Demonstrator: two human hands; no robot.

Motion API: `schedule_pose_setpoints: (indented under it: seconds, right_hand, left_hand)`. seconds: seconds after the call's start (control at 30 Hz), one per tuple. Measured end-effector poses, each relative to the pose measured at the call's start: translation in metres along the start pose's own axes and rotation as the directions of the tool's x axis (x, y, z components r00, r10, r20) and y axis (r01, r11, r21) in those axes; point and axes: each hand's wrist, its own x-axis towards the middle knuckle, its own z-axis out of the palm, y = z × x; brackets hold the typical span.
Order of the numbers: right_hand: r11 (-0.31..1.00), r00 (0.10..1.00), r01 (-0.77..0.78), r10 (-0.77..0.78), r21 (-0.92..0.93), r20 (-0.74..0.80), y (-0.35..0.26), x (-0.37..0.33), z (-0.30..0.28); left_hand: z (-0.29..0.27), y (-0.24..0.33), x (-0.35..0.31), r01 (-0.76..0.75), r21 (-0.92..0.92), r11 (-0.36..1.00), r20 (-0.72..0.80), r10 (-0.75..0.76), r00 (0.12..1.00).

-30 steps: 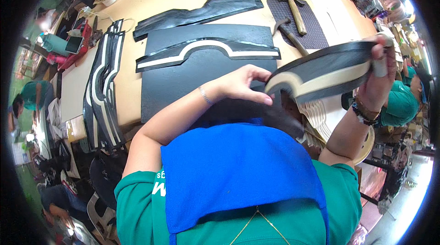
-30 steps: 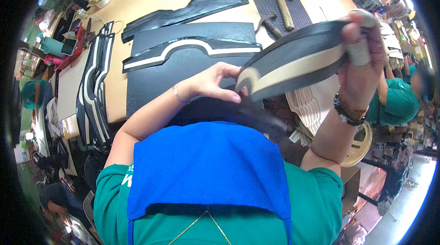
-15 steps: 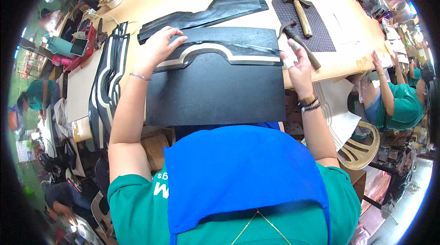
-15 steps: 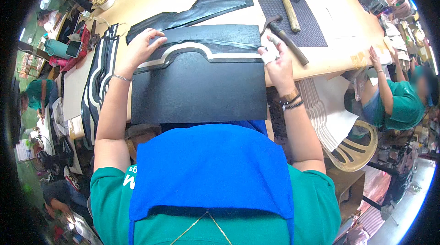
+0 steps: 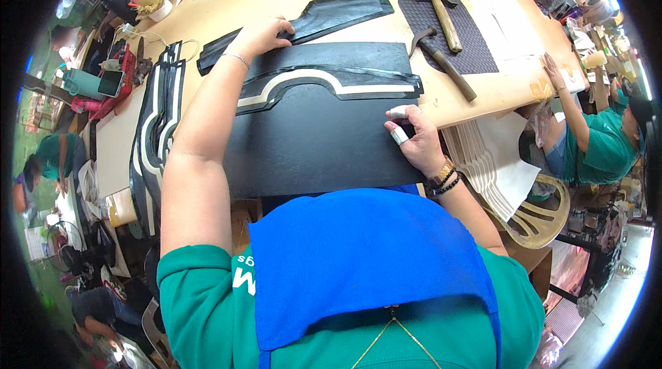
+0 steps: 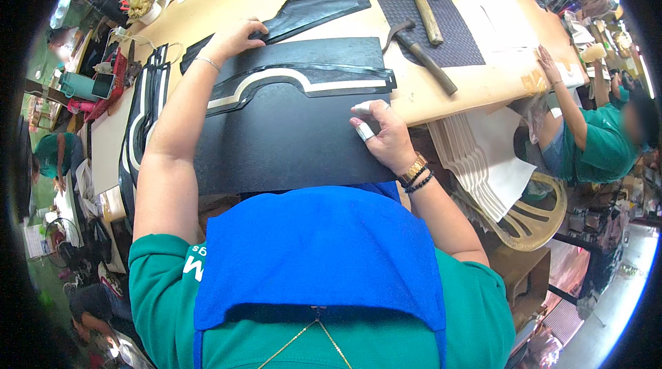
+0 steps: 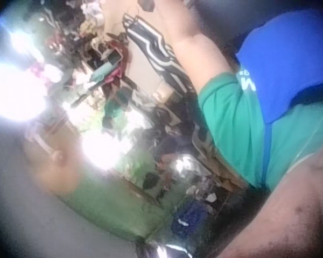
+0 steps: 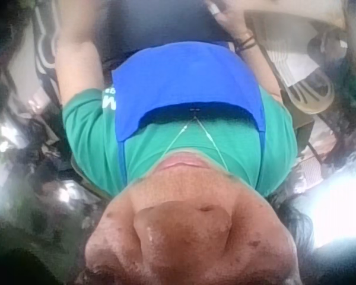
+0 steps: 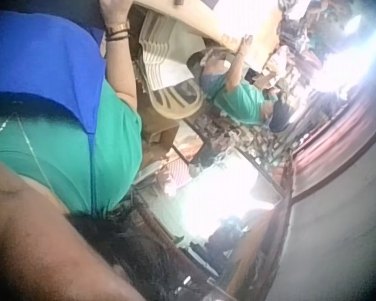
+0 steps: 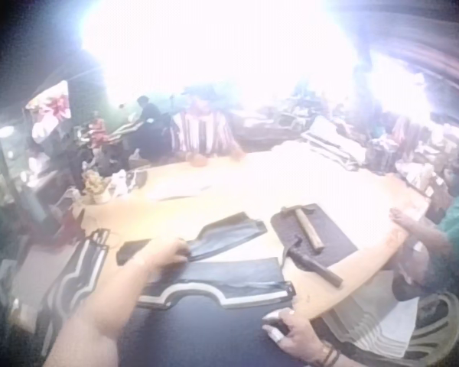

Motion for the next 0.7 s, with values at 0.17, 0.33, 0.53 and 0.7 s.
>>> schedule_pose_setpoints:
  seconds: [0.17,0.33,0.53,0.7]
  right_hand:
    - [0.999,1.0,0.017,-0.016,-0.051,0.015,-0.005,0.003,-0.002]
    - [0.994,0.999,0.011,-0.006,-0.111,0.047,-0.003,0.003,-0.002]
    - [0.987,0.998,0.053,-0.049,-0.15,0.033,-0.001,0.002,-0.002]
    - [0.988,0.999,0.04,-0.036,-0.147,0.029,0.001,0.001,-0.002]
  left_hand:
    - [0.011,-0.011,0.001,-0.03,-0.068,0.997,-0.032,0.028,0.999]
    - [0.03,-0.033,0.0,0.177,-0.488,0.855,-0.054,-0.232,0.971]
    - [0.034,-0.035,0.017,0.457,-0.596,0.66,0.175,-0.449,0.876]
    - [0.049,-0.034,0.037,0.545,-0.411,0.73,-0.247,-0.665,0.705]
